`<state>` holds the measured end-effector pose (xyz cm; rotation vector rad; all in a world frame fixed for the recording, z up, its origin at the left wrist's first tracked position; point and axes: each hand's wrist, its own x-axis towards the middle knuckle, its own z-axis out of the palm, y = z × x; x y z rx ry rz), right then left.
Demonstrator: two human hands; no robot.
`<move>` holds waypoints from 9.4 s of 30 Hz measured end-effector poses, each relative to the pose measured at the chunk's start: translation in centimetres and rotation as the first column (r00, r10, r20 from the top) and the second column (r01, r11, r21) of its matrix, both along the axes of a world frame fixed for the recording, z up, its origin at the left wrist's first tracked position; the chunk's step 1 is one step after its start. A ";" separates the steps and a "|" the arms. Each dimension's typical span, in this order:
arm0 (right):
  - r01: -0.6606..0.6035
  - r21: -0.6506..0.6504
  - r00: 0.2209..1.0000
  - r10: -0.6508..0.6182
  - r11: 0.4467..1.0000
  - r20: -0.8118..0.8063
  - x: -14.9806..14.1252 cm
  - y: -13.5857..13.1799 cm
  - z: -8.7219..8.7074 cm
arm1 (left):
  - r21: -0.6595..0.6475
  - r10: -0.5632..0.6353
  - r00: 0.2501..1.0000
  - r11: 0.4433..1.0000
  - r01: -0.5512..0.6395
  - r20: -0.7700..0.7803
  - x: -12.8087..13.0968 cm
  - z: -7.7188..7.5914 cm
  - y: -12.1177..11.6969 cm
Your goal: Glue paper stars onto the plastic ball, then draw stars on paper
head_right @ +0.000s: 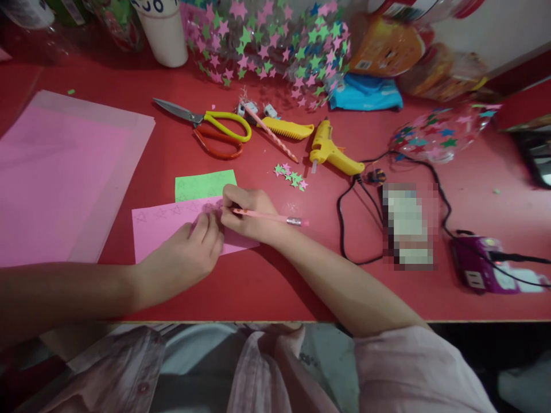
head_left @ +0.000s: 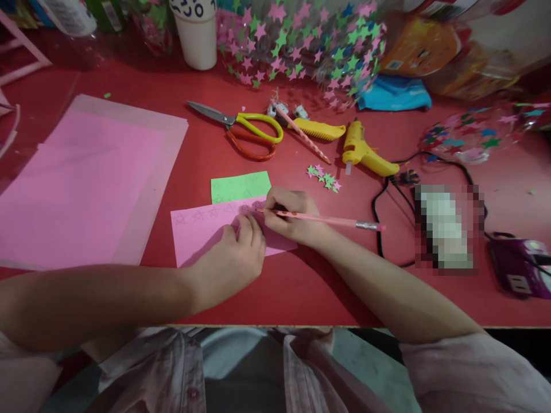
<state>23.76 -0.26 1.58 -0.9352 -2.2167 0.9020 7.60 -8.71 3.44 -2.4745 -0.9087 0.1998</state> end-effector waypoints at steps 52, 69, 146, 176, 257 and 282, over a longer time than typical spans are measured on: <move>0.212 -0.130 0.971 -0.224 0.969 -0.086 0.4 1.1 0.0 | -0.067 -0.024 0.998 0.997 0.027 0.052 -0.1 0.1 0.2; 0.135 -0.120 0.990 -0.138 0.984 -0.017 0.7 1.7 0.4 | -0.086 -0.026 0.999 0.996 0.029 0.045 -0.1 0.3 0.2; 0.129 -0.047 0.992 -0.129 0.991 0.001 0.7 0.6 -0.3 | -0.088 -0.021 0.998 0.996 0.026 0.058 -0.1 0.2 0.2; 0.227 0.029 0.973 -0.226 0.973 -0.051 0.4 -0.2 0.3 | -0.208 -0.026 0.945 0.973 0.098 0.325 -0.8 -1.5 2.0; 0.035 -0.307 0.998 -0.050 0.951 -0.041 -3.7 -1.2 0.8 | -0.732 0.538 0.550 0.645 0.220 0.639 -8.4 -1.3 7.5; 0.001 -0.295 0.996 -0.027 0.955 -0.083 -3.6 -1.1 0.6 | -0.729 0.518 0.578 0.652 0.210 0.630 -8.5 -1.5 7.6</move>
